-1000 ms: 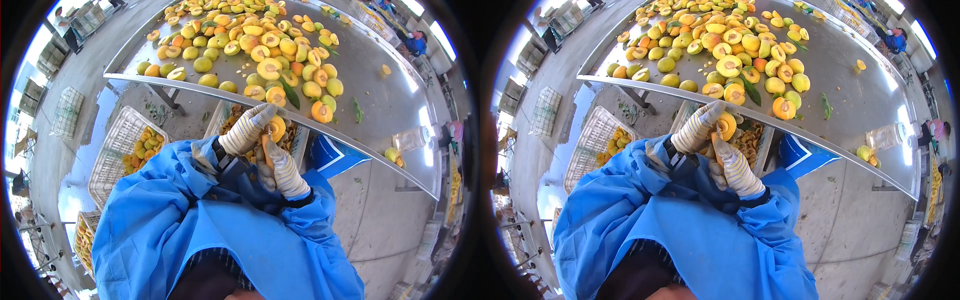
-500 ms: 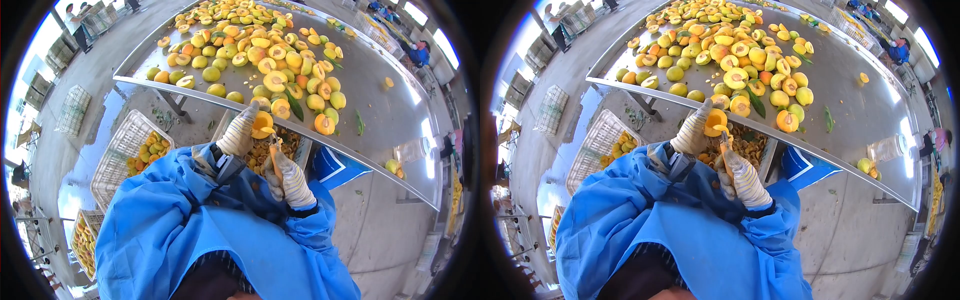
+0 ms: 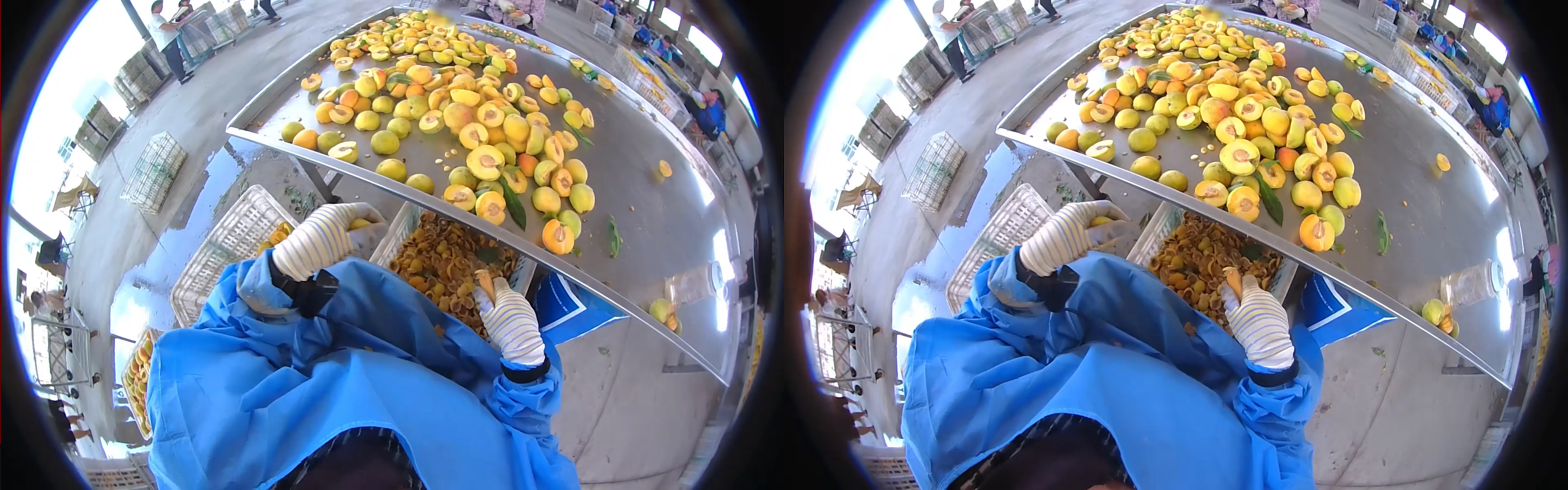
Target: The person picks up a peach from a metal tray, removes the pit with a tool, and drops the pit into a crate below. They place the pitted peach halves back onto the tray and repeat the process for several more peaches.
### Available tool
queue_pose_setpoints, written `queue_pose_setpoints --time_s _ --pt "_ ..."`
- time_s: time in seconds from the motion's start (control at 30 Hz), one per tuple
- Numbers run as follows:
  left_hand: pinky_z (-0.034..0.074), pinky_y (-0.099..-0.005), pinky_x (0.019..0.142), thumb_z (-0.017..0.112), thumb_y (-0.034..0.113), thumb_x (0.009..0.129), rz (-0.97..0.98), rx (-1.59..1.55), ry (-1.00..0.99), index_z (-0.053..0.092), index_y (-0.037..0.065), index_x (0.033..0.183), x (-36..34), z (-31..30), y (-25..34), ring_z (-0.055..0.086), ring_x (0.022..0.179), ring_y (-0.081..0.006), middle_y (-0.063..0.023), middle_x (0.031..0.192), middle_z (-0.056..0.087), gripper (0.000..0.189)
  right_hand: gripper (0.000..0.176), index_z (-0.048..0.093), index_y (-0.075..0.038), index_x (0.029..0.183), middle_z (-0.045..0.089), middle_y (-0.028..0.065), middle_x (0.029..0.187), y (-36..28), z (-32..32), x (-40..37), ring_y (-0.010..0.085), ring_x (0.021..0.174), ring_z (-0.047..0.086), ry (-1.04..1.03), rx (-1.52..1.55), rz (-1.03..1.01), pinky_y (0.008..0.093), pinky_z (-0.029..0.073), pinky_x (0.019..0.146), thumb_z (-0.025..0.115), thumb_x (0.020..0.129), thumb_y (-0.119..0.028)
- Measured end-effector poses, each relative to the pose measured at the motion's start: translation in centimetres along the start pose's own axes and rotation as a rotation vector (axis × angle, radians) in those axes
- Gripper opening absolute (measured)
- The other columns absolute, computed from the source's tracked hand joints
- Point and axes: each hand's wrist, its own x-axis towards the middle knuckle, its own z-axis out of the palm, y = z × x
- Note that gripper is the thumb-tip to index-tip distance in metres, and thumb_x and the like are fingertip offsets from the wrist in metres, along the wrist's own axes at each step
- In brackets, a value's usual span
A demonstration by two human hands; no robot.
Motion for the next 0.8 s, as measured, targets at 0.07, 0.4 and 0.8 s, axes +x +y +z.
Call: queue_pose_setpoints --time_s 0.07,0.4,0.8 --pt "0.050 -0.0319 0.075 0.068 0.033 0.089 0.005 0.262 0.178 0.067 0.008 0.107 -0.6 -2.9 -3.6 0.063 0.076 -0.0173 -0.0068 0.089 0.068 0.031 0.046 0.059 0.001 0.102 0.065 0.0270 0.079 0.3 0.6 0.0 0.0435 0.078 0.064 0.028 -0.028 -0.036 0.0503 0.050 0.070 0.050 0.095 -0.044" --pt "0.050 -0.0420 0.088 0.066 0.025 0.084 0.318 0.709 0.421 0.060 0.013 0.125 10.9 -6.4 -5.0 0.061 0.105 -0.0363 -0.0177 0.117 0.064 0.043 0.053 0.058 0.002 0.109 0.064 0.0294 0.087 -0.6 0.6 0.7 0.0466 0.086 0.061 -0.035 0.067 -0.055 0.0512 0.048 0.075 0.049 0.095 -0.048" --pt "0.052 -0.0429 0.090 0.055 0.015 0.092 0.310 0.996 0.164 0.050 0.015 0.136 32.9 5.8 5.3 0.060 0.113 -0.0332 -0.0151 0.135 0.052 0.044 0.049 0.056 0.003 0.111 0.064 0.0286 0.083 -0.1 0.2 0.4 0.0447 0.083 0.063 -0.087 0.201 -0.061 0.0488 0.049 0.073 0.053 0.095 -0.043"
